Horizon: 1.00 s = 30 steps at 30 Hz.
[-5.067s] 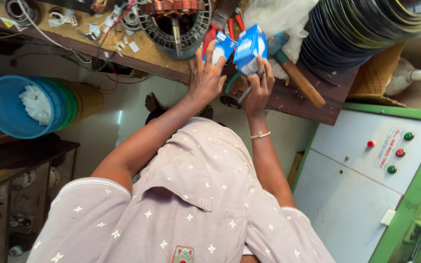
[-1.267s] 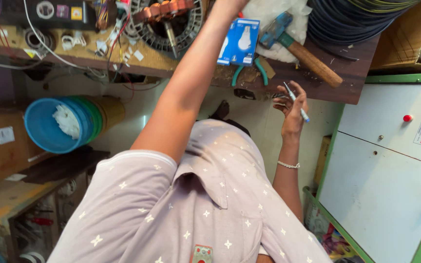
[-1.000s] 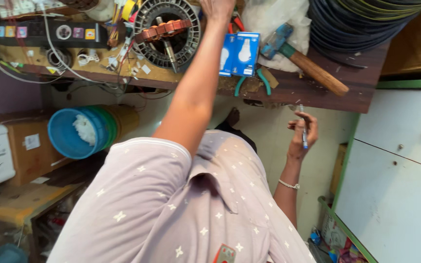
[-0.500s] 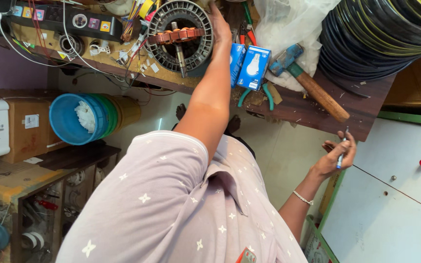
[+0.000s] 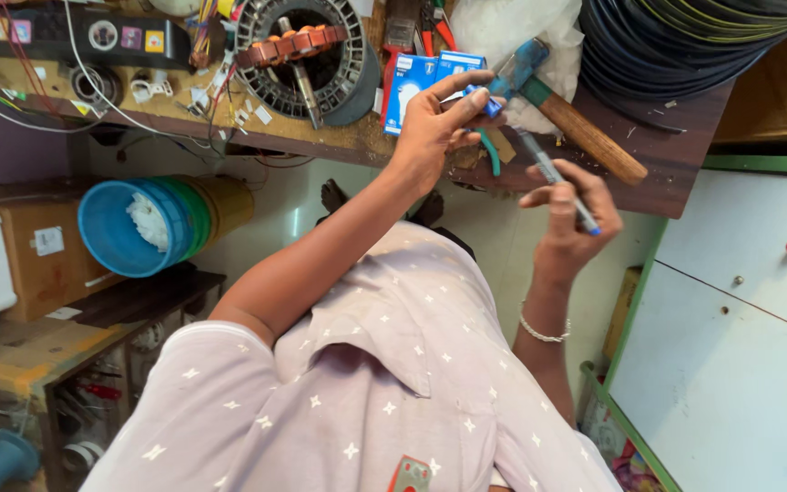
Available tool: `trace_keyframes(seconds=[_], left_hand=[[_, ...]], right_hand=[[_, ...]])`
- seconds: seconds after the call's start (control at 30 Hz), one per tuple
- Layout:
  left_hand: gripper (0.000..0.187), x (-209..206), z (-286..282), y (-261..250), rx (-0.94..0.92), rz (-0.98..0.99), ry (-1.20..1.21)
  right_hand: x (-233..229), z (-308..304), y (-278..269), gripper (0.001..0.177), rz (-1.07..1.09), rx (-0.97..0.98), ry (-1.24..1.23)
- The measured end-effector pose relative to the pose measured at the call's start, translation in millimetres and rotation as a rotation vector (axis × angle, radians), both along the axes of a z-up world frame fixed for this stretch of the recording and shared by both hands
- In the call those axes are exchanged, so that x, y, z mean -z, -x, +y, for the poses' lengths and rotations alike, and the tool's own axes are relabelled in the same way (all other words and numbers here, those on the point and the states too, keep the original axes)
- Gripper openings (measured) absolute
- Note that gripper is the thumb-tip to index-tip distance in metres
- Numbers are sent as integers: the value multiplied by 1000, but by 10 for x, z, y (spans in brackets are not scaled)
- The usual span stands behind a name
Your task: The person writes on a white plastic object with a marker, then places it on the workbench. They then use a screwdriver to adjust a copper-wound electrical component on the workbench.
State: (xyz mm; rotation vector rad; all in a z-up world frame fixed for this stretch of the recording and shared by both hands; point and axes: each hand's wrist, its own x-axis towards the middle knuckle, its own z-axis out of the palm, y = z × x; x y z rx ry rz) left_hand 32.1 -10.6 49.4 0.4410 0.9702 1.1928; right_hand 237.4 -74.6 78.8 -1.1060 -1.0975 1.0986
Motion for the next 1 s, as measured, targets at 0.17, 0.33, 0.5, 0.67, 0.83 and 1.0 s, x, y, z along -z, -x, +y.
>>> trace_keyframes(seconds=[0.17, 0.33, 0.5, 0.67, 0.83, 1.0], left_hand=[[36, -120, -186, 125, -40, -74, -44], [37, -278, -411, 221, 12, -47, -113], [38, -449, -608, 305, 106, -137, -231], [27, -455, -670, 409, 178, 93, -279], [27, -432, -747, 456, 126, 65, -311], [28, -449, -812, 514, 97, 56, -275]], right_hand=[[-223, -77, 283, 32, -27, -42, 12], [-242, -64, 297, 33, -11, -44, -64], [-280, -7, 265, 43, -23, 36, -138], [-372, 72, 361, 41, -42, 112, -131], [-489, 116, 485, 33, -75, 46, -101], [-505, 115, 555, 31, -92, 5, -83]])
